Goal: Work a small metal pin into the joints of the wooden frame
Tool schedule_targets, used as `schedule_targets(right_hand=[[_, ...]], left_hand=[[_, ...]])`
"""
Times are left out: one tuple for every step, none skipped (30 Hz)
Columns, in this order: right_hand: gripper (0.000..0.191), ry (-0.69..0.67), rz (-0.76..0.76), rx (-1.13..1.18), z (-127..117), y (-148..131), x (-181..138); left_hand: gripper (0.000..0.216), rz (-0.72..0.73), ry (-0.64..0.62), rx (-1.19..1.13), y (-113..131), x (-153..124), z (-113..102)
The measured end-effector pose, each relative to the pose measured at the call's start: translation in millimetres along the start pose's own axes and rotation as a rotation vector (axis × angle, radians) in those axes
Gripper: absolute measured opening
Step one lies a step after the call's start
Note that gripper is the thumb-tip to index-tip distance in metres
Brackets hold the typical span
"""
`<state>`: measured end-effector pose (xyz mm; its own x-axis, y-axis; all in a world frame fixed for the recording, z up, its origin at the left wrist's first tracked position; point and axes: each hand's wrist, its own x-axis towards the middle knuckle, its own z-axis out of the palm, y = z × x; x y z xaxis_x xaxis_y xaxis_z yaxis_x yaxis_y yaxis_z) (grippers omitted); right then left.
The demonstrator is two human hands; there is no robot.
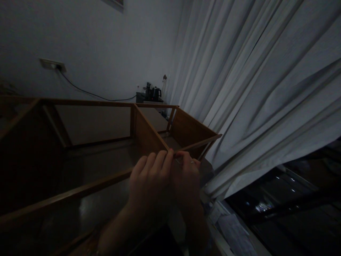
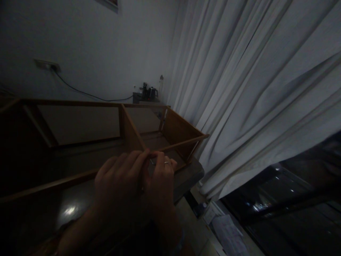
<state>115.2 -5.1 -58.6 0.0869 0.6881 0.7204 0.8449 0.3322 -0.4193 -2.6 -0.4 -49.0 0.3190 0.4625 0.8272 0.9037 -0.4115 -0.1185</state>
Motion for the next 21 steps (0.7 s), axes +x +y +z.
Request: schedule_targets(right_hand=[[0.02, -0.003, -0.003, -0.009, 0.3, -0.2, 0.0], [0.019, -0.004, -0.005, -0.017, 0.6, -0.3, -0.1], [0.019, 0.0, -0.006, -0.024, 0.9, -0.3, -0.1], [0.017, 0.004, -0.009, -0.028, 1.2, -0.1, -0.2], [0.016, 0.009, -0.014, -0.031, 1.3, 0.1, -0.3], [0.015, 0.016, -0.023, -0.036, 1.3, 0.4, -0.4], [0.014, 0.022, -0.033, -0.042, 1.1, 0.6, -0.4], [0.014, 0.025, -0.045, -0.049, 0.7, 0.8, -0.4], [0.015, 0.029, -0.058, -0.056, 0.1, 0.9, -0.3], [0.015, 0.031, -0.07, -0.064, -0.7, 0.9, -0.1], [0.016, 0.033, -0.079, -0.073, -1.6, 0.9, 0.1], [0.017, 0.032, -0.091, -0.081, -2.5, 1.0, 0.4], [0.018, 0.032, -0.105, -0.086, -3.4, 1.1, 0.7], [0.018, 0.038, -0.118, -0.091, -4.2, 1.3, 0.9], [0.019, 0.044, -0.127, -0.094, -4.7, 1.7, 1.0], [0.019, 0.045, -0.134, -0.099, -5.0, 2.1, 0.9], [0.019, 0.046, -0.139, -0.104, -5.0, 2.6, 0.8], [0.02, 0.042, -0.141, -0.112, -4.7, 3.1, 0.7], [0.02, 0.031, -0.143, -0.122, -4.2, 3.6, 0.5], [0.02, 0.014, -0.145, -0.135, -3.5, 3.9, 0.5], [0.021, -0.004, -0.15, -0.152, -2.8, 4.1, 0.5]], left_hand=[[0.026, -0.003, -0.002, 0.002, 0.3, 0.0, 0.6], [0.026, -0.006, -0.01, 0.001, 0.6, -0.1, 1.0], [0.026, -0.007, -0.015, -0.005, 0.9, -0.1, 1.2], [0.026, -0.012, -0.022, -0.016, 1.1, 0.0, 1.2], [0.026, -0.016, -0.021, -0.025, 1.2, 0.0, 1.0], [0.026, -0.02, -0.019, -0.032, 1.2, 0.0, 0.6], [0.026, -0.021, -0.017, -0.039, 1.1, 0.0, 0.2], [0.026, -0.021, -0.014, -0.042, 1.0, -0.1, -0.3], [0.026, -0.021, -0.011, -0.04, 0.9, -0.1, -0.7], [0.025, -0.024, -0.009, -0.037, 0.8, -0.1, -1.0], [0.025, -0.024, -0.01, -0.036, 0.9, -0.1, -1.2], [0.025, -0.027, -0.015, -0.037, 0.9, -0.1, -1.3], [0.025, -0.029, -0.015, -0.035, 1.1, -0.1, -1.4], [0.026, -0.03, -0.019, -0.035, 1.3, 0.1, -1.4], [0.025, -0.03, -0.023, -0.036, 1.4, 0.2, -1.5], [0.025, -0.03, -0.026, -0.036, 1.5, 0.4, -1.5], [0.024, -0.029, -0.024, -0.033, 1.6, 0.6, -1.6], [0.024, -0.03, -0.02, -0.03, 1.6, 0.7, -1.6], [0.024, -0.026, -0.018, -0.03, 1.5, 0.8, -1.6], [0.023, -0.028, -0.015, -0.03, 1.5, 0.7, -1.6], [0.023, -0.029, -0.014, -0.032, 1.4, 0.6, -1.6]])
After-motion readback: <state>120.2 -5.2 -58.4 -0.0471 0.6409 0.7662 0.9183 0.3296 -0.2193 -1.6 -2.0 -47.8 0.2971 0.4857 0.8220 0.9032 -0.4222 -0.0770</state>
